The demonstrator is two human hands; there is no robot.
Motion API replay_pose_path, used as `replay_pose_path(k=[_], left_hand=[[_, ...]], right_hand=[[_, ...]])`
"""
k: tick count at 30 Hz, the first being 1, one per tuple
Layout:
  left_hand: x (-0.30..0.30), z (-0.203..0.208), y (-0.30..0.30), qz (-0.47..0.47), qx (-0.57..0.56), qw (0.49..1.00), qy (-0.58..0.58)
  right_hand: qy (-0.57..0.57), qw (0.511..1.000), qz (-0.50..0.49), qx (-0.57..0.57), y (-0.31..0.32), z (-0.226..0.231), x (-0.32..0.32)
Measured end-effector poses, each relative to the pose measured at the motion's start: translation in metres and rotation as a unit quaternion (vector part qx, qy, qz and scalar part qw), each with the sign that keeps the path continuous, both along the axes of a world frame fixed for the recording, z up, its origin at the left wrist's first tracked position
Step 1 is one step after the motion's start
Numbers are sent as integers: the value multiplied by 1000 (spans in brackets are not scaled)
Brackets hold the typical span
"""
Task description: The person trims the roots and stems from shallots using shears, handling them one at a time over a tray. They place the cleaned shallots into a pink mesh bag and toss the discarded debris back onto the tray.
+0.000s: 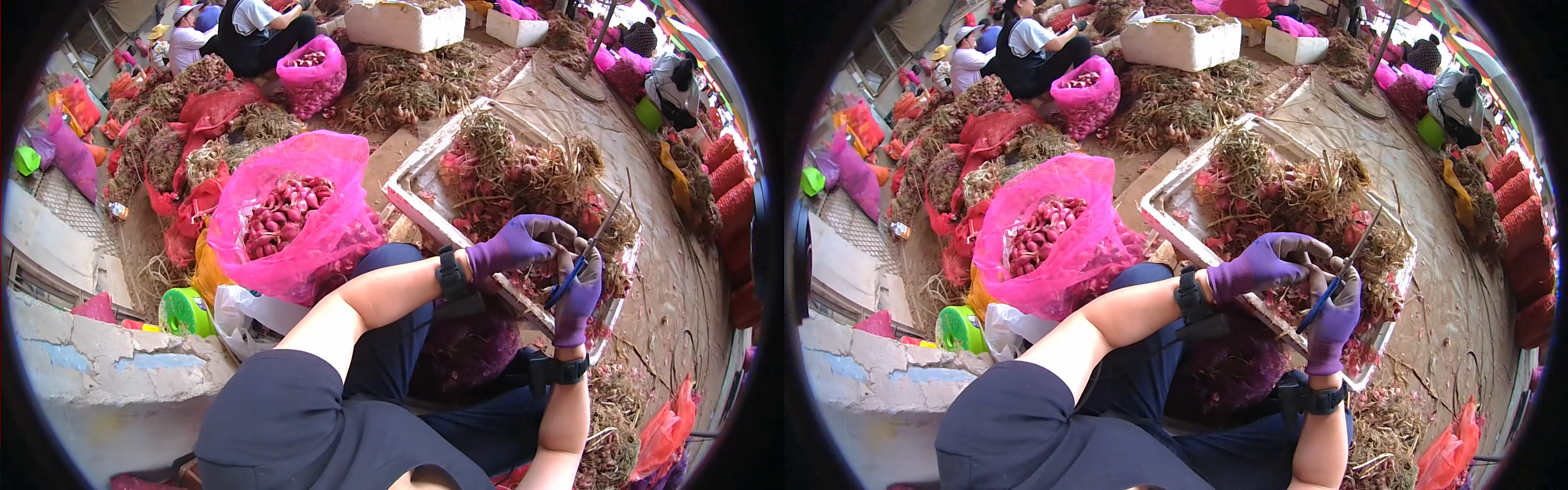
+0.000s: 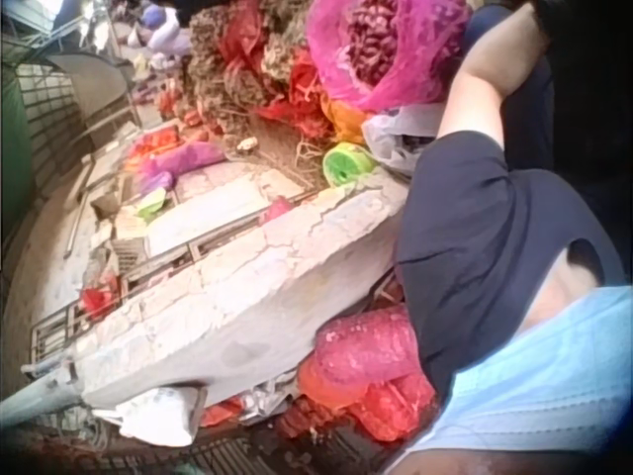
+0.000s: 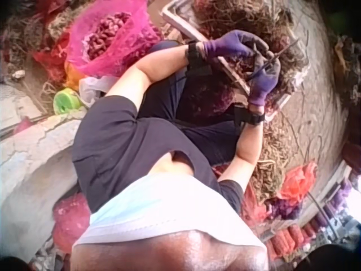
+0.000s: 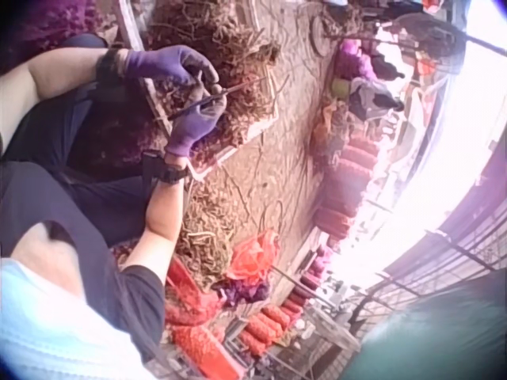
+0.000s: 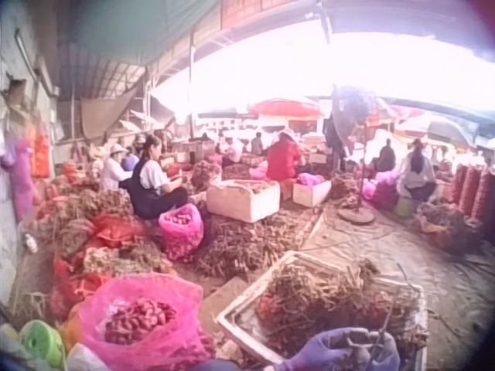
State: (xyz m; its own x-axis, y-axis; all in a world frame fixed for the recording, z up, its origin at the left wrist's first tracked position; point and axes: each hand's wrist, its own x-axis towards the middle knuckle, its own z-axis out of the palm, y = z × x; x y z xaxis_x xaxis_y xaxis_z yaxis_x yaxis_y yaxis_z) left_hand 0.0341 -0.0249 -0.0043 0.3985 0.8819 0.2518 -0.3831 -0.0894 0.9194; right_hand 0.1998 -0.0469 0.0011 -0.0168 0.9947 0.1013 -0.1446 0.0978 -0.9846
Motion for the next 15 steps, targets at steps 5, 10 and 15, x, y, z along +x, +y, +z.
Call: replay_pose_path(k=[5,10,15], left_hand=[[-2,4,-3,-9,-53,997,-57],[-6,5,-3,-2,-56,997,-58],[-8,3,2,-4,-96,991,-90]], right_hand=[[32,999,-28,-3,-4,5,-7],[108,991,-4,-79,-7,12,-9],[27,999,-20,6,-8,8,-17]])
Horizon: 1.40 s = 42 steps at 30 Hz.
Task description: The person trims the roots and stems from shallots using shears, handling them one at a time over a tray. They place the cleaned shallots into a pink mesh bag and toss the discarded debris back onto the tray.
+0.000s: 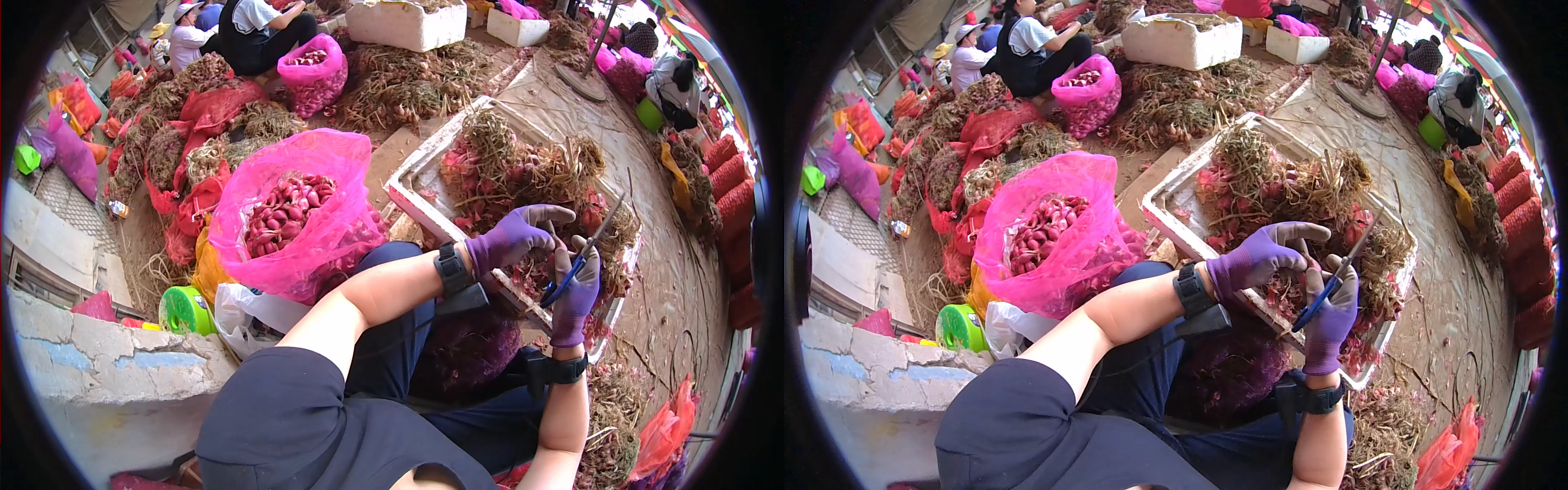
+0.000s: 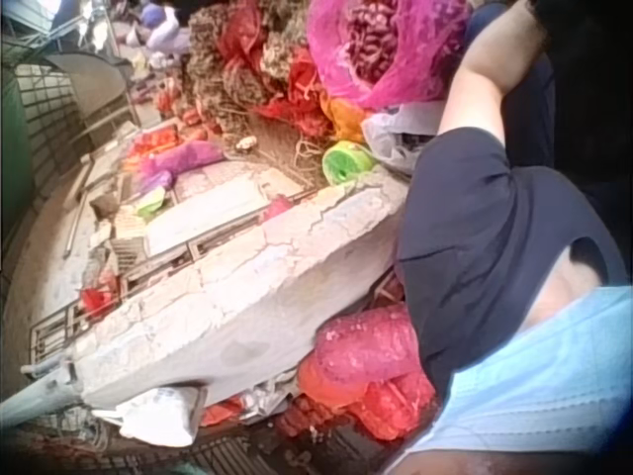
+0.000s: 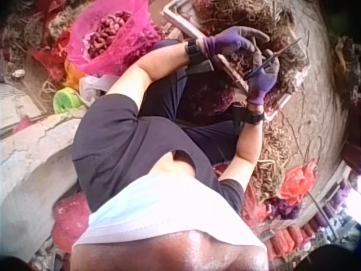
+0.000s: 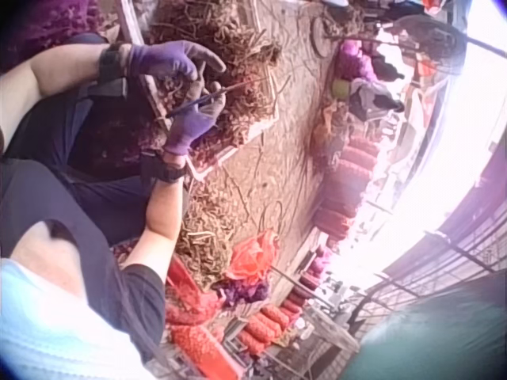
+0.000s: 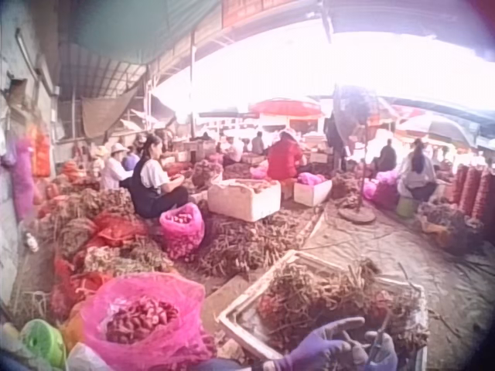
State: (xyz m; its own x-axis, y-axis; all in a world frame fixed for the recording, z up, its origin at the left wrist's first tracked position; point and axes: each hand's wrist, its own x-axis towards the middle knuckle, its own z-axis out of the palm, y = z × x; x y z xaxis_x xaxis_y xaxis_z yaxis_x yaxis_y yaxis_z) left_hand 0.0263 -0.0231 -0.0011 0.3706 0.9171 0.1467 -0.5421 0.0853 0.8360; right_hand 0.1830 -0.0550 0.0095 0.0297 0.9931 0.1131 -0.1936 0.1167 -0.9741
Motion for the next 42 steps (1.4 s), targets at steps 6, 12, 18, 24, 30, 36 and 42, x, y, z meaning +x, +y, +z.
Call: replay_pose_path(k=[6,12,18,24,30,36,42], left_hand=[[-3,11,-4,-9,25,999,-23],[-1,-2,9,17,10,998,57],[0,-1,3,-7,62,994,94],[6,2,-4,-64,64,994,54],[8,5,-10,-15,6,996,85],[7,-3,-5,16,-66,997,47],[-5,-17,2,-14,-197,980,-23]], right_hand=[[66,987,72,-125,-4,14,7],[130,979,73,-138,-4,20,16],[158,966,107,-174,3,18,16],[151,964,157,-154,2,11,19],[136,959,182,-173,-1,9,19],[122,954,151,-230,1,7,13],[23,994,51,-92,5,9,7]])
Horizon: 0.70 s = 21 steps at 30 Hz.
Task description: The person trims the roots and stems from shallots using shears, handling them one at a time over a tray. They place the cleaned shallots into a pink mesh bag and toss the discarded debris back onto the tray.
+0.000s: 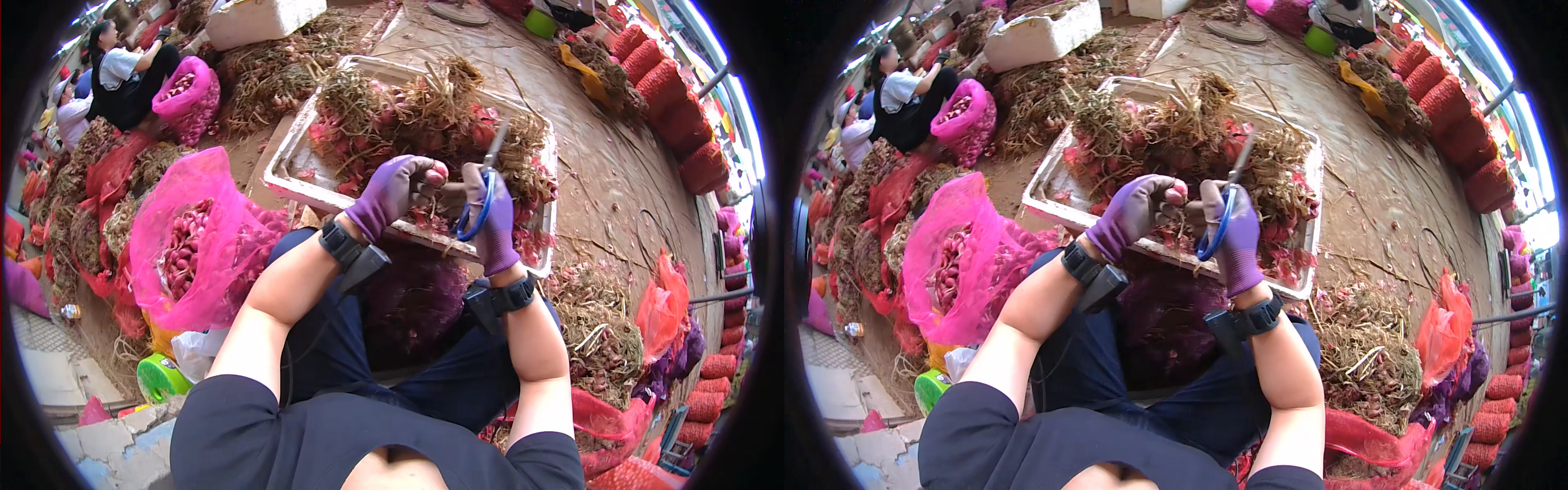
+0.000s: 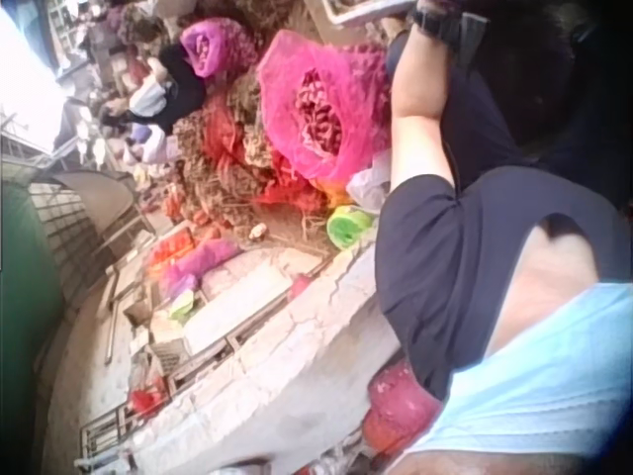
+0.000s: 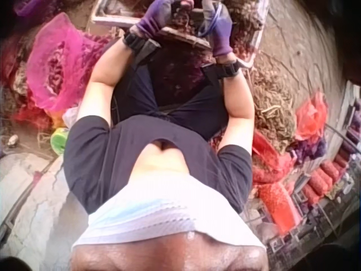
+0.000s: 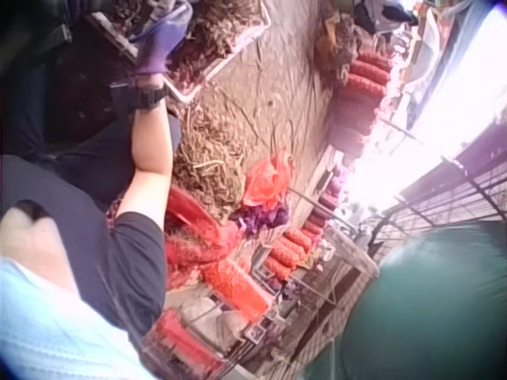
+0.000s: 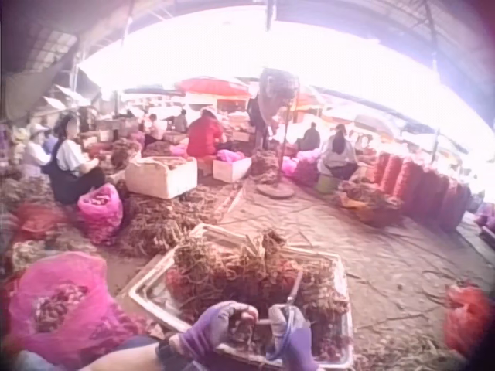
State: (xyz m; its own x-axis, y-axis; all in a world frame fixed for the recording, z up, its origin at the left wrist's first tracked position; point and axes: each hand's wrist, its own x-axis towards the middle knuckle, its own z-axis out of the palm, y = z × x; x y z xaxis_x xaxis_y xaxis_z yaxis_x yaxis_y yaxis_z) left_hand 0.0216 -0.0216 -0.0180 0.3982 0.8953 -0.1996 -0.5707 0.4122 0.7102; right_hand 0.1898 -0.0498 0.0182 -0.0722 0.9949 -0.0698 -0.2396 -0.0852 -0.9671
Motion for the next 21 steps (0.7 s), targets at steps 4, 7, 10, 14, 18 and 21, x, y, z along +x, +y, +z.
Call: replay_pose_path(k=[4,7,10,14,18,21], left_hand=[[-13,17,-1,-13,-45,997,-65],[-28,42,-13,36,70,996,-33],[-50,100,-66,213,229,928,201],[-125,116,-137,334,334,823,316],[-241,105,-167,522,225,722,393],[-286,63,-193,385,26,660,644]], right_hand=[[-4,986,-89,140,21,-22,11],[90,986,-95,108,7,5,13],[-180,962,-103,178,11,-9,26],[-147,976,-61,150,-1,5,16],[-138,980,-8,141,-24,18,-3],[-175,977,15,118,-44,16,-14]])
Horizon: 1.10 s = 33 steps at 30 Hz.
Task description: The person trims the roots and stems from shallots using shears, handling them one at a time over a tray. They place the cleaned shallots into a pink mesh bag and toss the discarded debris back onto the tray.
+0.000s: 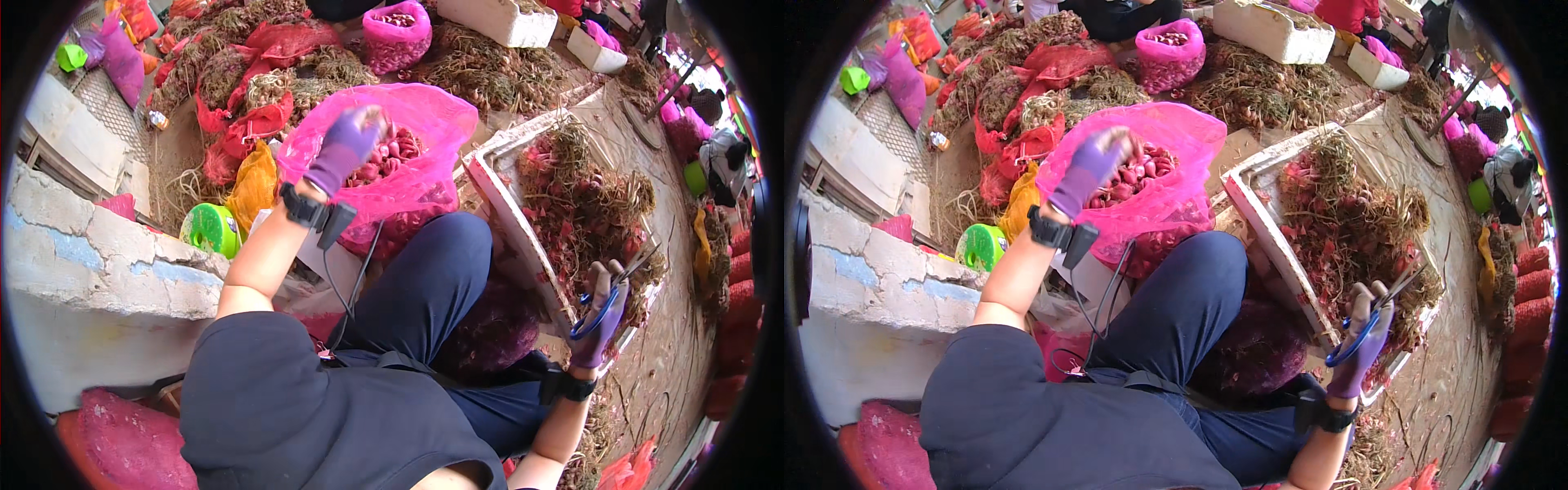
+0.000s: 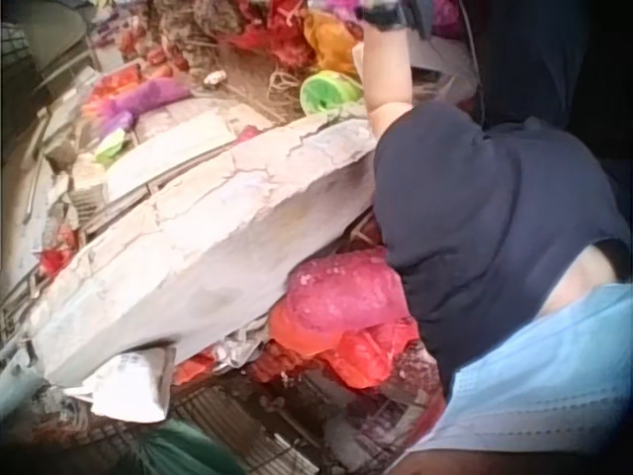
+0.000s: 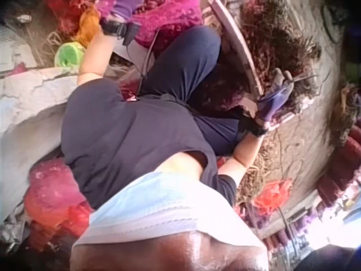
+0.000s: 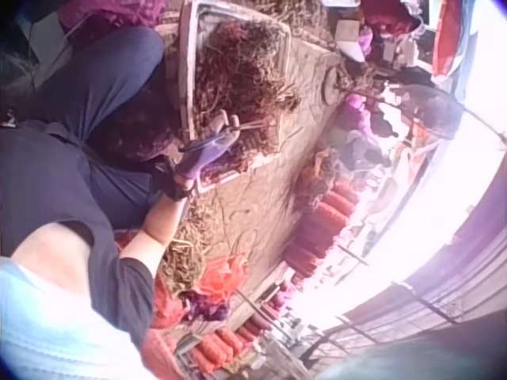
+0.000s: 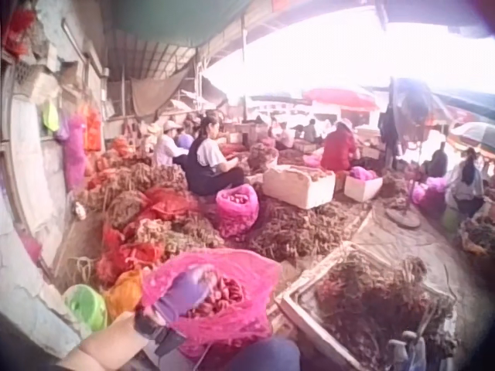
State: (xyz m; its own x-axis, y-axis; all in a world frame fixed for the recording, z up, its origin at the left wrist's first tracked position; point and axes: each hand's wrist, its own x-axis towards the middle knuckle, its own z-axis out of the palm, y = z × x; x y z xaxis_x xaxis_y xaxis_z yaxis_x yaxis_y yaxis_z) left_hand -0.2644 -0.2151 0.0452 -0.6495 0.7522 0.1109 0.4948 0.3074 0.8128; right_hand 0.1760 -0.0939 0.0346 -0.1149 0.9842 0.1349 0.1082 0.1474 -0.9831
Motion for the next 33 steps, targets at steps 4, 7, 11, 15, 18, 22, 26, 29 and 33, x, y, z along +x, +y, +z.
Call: replay_pose_path(k=[4,7,11,15,18,22,26,29,33], left_hand=[[72,-15,-8,-125,195,936,263],[136,17,-2,-421,137,896,-43],[200,18,6,-470,211,856,37],[162,43,0,-361,292,884,57],[90,19,3,-146,153,962,174],[-22,-31,-25,-94,-50,981,161],[-42,-66,-30,-160,-29,965,208],[-34,-70,-16,-123,-89,917,370],[-24,-95,7,-178,-184,839,480]], right_hand=[[-51,998,-9,23,-23,4,-2],[28,999,-35,29,-39,33,-18],[115,989,-38,90,-39,61,-54],[68,992,15,103,-55,70,-33],[12,998,5,58,-76,64,-15],[-36,999,-17,-27,-106,65,-24],[-66,998,-8,-9,-137,67,-54],[-65,998,3,-24,-151,75,-69],[-43,998,15,-39,-156,92,-73]])
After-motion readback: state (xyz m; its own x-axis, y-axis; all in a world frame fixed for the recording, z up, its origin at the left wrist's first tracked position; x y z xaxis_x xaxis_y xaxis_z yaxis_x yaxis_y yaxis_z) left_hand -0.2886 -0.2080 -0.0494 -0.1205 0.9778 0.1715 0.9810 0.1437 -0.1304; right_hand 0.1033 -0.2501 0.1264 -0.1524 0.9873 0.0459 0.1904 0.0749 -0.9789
